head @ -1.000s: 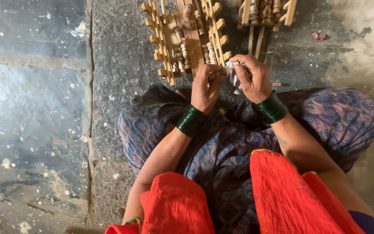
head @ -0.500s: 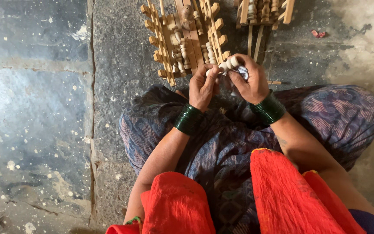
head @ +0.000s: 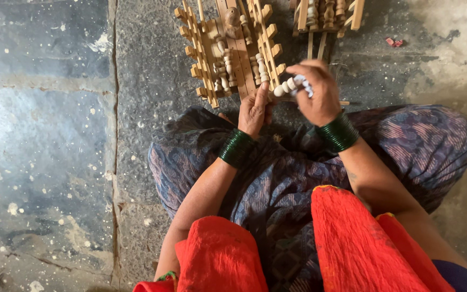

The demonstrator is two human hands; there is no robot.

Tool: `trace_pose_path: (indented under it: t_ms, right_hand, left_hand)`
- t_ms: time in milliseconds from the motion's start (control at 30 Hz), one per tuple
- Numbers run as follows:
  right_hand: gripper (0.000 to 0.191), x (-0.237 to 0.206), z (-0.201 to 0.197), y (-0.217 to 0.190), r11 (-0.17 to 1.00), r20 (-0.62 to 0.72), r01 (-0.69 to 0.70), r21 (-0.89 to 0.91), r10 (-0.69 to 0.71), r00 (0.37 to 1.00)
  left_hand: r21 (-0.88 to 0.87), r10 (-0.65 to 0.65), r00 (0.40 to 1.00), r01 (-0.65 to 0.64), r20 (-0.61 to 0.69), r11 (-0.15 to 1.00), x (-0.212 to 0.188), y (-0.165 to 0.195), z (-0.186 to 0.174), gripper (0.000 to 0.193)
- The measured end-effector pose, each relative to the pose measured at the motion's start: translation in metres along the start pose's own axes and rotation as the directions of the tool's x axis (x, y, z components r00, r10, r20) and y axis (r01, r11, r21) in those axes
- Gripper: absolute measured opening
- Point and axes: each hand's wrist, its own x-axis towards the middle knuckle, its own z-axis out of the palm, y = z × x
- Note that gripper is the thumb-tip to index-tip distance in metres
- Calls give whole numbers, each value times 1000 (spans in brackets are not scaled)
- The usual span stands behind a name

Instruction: The person sits cross-legged on the floor and wipes turned wooden toy parts one at a time with a white cloth, setting each cleaned piece back with the wooden toy assemblies beside them.

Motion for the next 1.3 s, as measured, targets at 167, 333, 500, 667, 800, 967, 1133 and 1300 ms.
trace_pose_path:
  t_ms: [167,333,500,667,800,967,1133,1300]
  right_hand:
    - [41,-2,-21,7,999,116,-23,42,18,993]
    - [30,-1,-33,1,933,294,-142,330,41,955]
    - [28,4,-42,3,882,528,-354,311,149,836]
    - [27,6,-50,9,867,589,-426,259,208,781]
    - [24,16,-65,32,906,427,-413,-94,411,805]
    - [29,50,-60,91,902,181,-348,-257,399,899]
    - [30,79,-33,129,904,-79,-226,-362,211,974]
    - [41,77,-15,134,902,-78,-103,-419,77,994]
  left_hand:
    - [21,16,1000,-16,0,1000,4,-5,-1,56]
    - [64,59,997,-62,41,996,5,-8,-3,55]
    - [-9,54,998,-54,37,999,4,-6,-3,42]
    - [24,97,994,-98,41,995,1,7,4,43]
    - [163,43,998,-51,51,985,0,15,9,48]
    - [376,28,972,-117,235,919,1,8,15,42]
    - [556,98,935,-285,342,780,-2,-13,18,29]
    - [595,132,913,-355,385,721,2,-25,22,24]
